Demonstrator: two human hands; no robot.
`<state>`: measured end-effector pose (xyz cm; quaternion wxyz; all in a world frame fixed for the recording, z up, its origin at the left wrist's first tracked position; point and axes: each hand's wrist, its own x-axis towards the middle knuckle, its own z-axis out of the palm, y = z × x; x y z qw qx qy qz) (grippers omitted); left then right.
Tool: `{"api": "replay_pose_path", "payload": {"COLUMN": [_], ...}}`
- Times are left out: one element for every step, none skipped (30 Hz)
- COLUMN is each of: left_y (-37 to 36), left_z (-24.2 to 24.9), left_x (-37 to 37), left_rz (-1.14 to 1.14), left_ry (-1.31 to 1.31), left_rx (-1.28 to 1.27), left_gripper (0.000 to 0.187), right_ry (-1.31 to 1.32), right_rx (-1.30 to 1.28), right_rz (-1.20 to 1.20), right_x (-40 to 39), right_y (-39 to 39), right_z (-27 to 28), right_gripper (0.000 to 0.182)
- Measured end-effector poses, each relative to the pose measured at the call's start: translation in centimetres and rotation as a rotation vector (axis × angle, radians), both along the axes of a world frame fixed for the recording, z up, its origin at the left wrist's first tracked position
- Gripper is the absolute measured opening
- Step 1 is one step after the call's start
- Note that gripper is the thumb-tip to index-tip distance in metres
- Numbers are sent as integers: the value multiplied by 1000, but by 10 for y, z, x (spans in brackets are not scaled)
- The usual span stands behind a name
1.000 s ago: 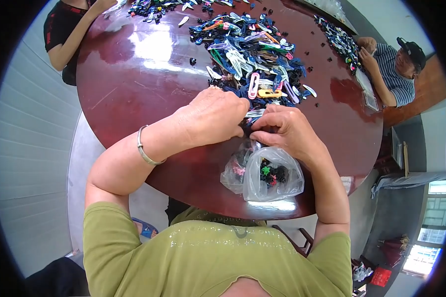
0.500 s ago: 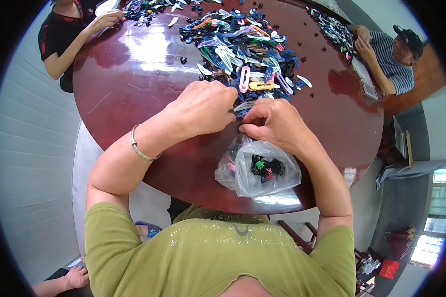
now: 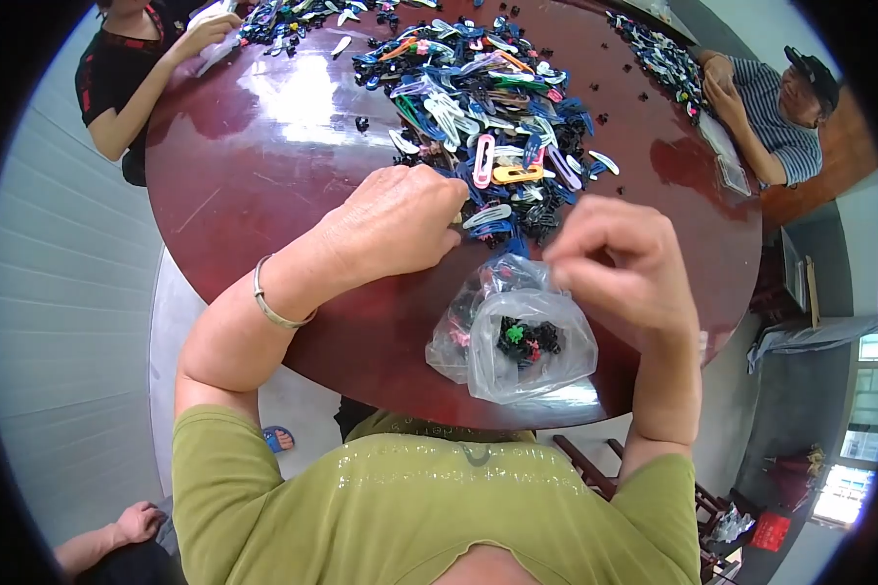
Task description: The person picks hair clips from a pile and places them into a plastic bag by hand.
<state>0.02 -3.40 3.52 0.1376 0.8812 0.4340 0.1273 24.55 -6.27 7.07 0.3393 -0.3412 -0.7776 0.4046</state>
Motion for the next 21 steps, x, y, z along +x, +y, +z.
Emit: {"api": "replay_pose_path", "payload": {"left_y": [0, 1, 3, 3, 4, 4, 5, 7, 8, 8, 7, 7, 7, 7, 7, 8, 8, 8, 9, 9, 8], "left_z": [1, 3, 4, 4, 4, 3, 3, 3, 3, 3, 2, 2, 2, 2, 1, 0, 0, -1, -2, -3, -3], "left_x": [0, -1, -2, -3, -5, -7, -8, -9, -9, -10, -10, -10, -10, -9, -9, -8, -8, -7, -6, -5, -5], "left_rz": [2, 4, -2, -8, -16, -21, -27, -34, -31, -25, -17, -11, -2, 7, 2, -2, -3, 4, 13, 20, 36], "left_ry": [3, 7, -4, -13, -20, -13, -5, 1, 7, 10, 10, -4, -18, -31, -45, -54, -61, -66, -67, -68, -74], "left_rx": [-12, -22, -34, -51, -71, -69, -66, -60, -47, -34, -21, -19, -16, -14, -23, -31, -35, -25, -8, 9, 3], "left_gripper": [14, 12, 11, 11, 12, 12, 12, 13, 13, 13, 13, 13, 12, 12, 12, 12, 12, 13, 13, 13, 13], "right_ry": [-44, -95, -130, -164, -192, -219, -248, -278, -311, -347, -397, -375, -354, -332, -303, -301, -295, -286, -326, -351, -354], "right_rx": [12, 32, 73, 109, 134, 158, 183, 246, 309, 371, 428, 417, 408, 398, 403, 410, 421, 436, 457, 457, 461], "right_rz": [-92, -93, -45, 2, 26, 49, 71, 38, 6, -24, -55, -72, -86, -99, -95, -70, -44, -17, -3, -2, -5], "right_x": [-5, -6, -10, -14, -21, -27, -30, -30, -29, -29, -26, -24, -23, -23, -25, -27, -30, -34, -36, -38, -39], "right_y": [5, 13, 18, 22, 24, 24, 25, 27, 29, 31, 32, 33, 34, 35, 35, 35, 33, 32, 31, 30, 30], "right_z": [-8, -20, -30, -38, -44, -49, -53, -56, -58, -59, -58, -58, -58, -59, -60, -61, -61, -60, -61, -62, -63], "right_gripper": [8, 9, 11, 12, 13, 13, 13, 12, 12, 11, 9, 9, 9, 8, 11, 12, 13, 14, 18, 18, 18]}}
